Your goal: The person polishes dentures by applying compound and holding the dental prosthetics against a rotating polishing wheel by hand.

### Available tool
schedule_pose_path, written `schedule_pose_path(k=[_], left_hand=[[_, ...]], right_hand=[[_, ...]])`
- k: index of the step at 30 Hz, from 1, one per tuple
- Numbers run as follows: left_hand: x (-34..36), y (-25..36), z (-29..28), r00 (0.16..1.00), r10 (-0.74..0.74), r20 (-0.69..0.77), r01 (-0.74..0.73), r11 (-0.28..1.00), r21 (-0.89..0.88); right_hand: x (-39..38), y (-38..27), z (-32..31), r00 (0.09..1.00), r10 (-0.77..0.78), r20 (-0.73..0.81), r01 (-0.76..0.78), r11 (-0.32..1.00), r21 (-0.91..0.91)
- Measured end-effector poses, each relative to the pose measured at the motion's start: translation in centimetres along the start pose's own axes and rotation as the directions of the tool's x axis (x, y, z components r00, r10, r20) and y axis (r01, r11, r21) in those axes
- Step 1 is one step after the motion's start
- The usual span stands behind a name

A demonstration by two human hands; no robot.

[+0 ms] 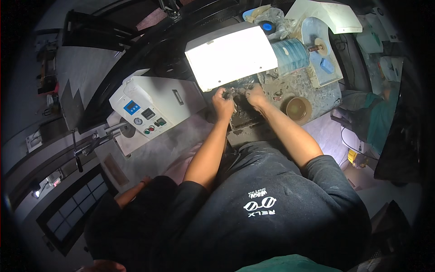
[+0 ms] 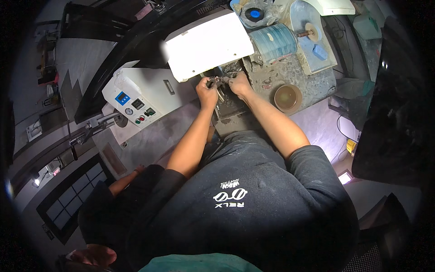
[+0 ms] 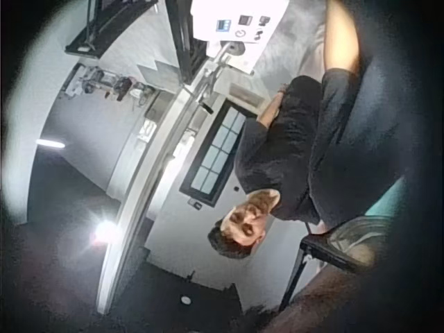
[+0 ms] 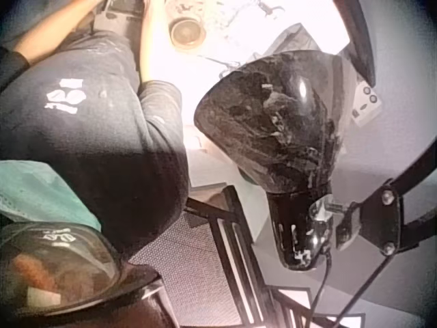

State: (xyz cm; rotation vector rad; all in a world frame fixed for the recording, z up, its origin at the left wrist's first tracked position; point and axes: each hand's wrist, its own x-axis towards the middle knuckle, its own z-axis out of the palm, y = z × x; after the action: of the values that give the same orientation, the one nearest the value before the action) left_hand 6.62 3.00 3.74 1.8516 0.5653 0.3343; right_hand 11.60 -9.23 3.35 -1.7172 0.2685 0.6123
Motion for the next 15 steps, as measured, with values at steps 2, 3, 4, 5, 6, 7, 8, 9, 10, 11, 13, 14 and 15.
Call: schedule_pose_path(k=[2, 3, 4, 5, 6, 7, 8, 9, 10, 11, 13, 14, 15], left_hand=[[-0.1, -0.4, 0.2, 0.994, 0.093, -0.049, -0.095, 0.994, -0.044], [0.0, -0.5, 0.4, 1.000, 0.027, 0.000, -0.027, 0.999, 0.029], [0.3, -0.4, 0.6, 0.998, -0.041, 0.041, 0.036, 0.994, 0.105], [0.6, -0.3, 0.7, 0.998, -0.041, 0.040, 0.036, 0.994, 0.104], [0.8, -0.1, 0.9, 0.996, -0.076, 0.054, 0.069, 0.989, 0.128], [1.0, -0.4, 1.1, 0.991, -0.112, 0.067, 0.101, 0.983, 0.151], [1.2, -0.7, 1.1, 0.992, -0.112, 0.065, 0.101, 0.983, 0.150], [1.3, -1.1, 1.0, 0.994, -0.096, 0.048, 0.087, 0.985, 0.151], [1.4, -1.4, 1.0, 0.996, -0.076, 0.035, 0.070, 0.986, 0.153], [1.4, -1.8, 0.8, 0.997, -0.074, 0.036, 0.068, 0.986, 0.153], [1.0, -2.4, 0.3, 0.998, 0.059, 0.037, -0.064, 0.984, 0.164], [0.8, -2.4, 0.4, 0.997, 0.062, 0.039, -0.067, 0.984, 0.162], [0.6, -2.5, 0.5, 0.999, 0.042, 0.032, -0.044, 0.997, 0.069]], right_hand=[[-0.1, 0.6, 0.1, 0.999, -0.030, -0.019, 0.032, 0.996, 0.087], [0.0, 0.8, 0.0, 0.999, -0.028, -0.020, 0.030, 0.996, 0.086], [0.1, 0.4, -0.1, 0.997, 0.063, -0.050, -0.060, 0.997, 0.054], [0.2, -0.1, -0.3, 0.985, 0.152, -0.083, -0.151, 0.988, 0.025], [0.0, -0.4, -0.5, 0.985, 0.151, -0.083, -0.150, 0.988, 0.024], [-0.4, -1.2, -0.7, 0.980, 0.192, -0.056, -0.188, 0.980, 0.071], [-0.6, -1.7, -0.8, 0.972, 0.232, -0.026, -0.227, 0.967, 0.117], [-0.6, -1.8, -0.5, 0.973, 0.231, -0.025, -0.226, 0.967, 0.116], [-0.4, -2.0, -0.3, 0.958, 0.279, -0.059, -0.276, 0.959, 0.059], [-0.3, -2.1, -0.2, 0.941, 0.326, -0.095, -0.327, 0.945, 0.004], [-0.2, -0.9, -0.1, 0.976, 0.184, -0.118, -0.189, 0.981, -0.032], [0.0, 0.2, 0.0, 0.990, 0.037, -0.135, -0.047, 0.996, -0.073], [0.6, 1.1, 0.0, 0.990, 0.035, -0.139, -0.046, 0.996, -0.072]])
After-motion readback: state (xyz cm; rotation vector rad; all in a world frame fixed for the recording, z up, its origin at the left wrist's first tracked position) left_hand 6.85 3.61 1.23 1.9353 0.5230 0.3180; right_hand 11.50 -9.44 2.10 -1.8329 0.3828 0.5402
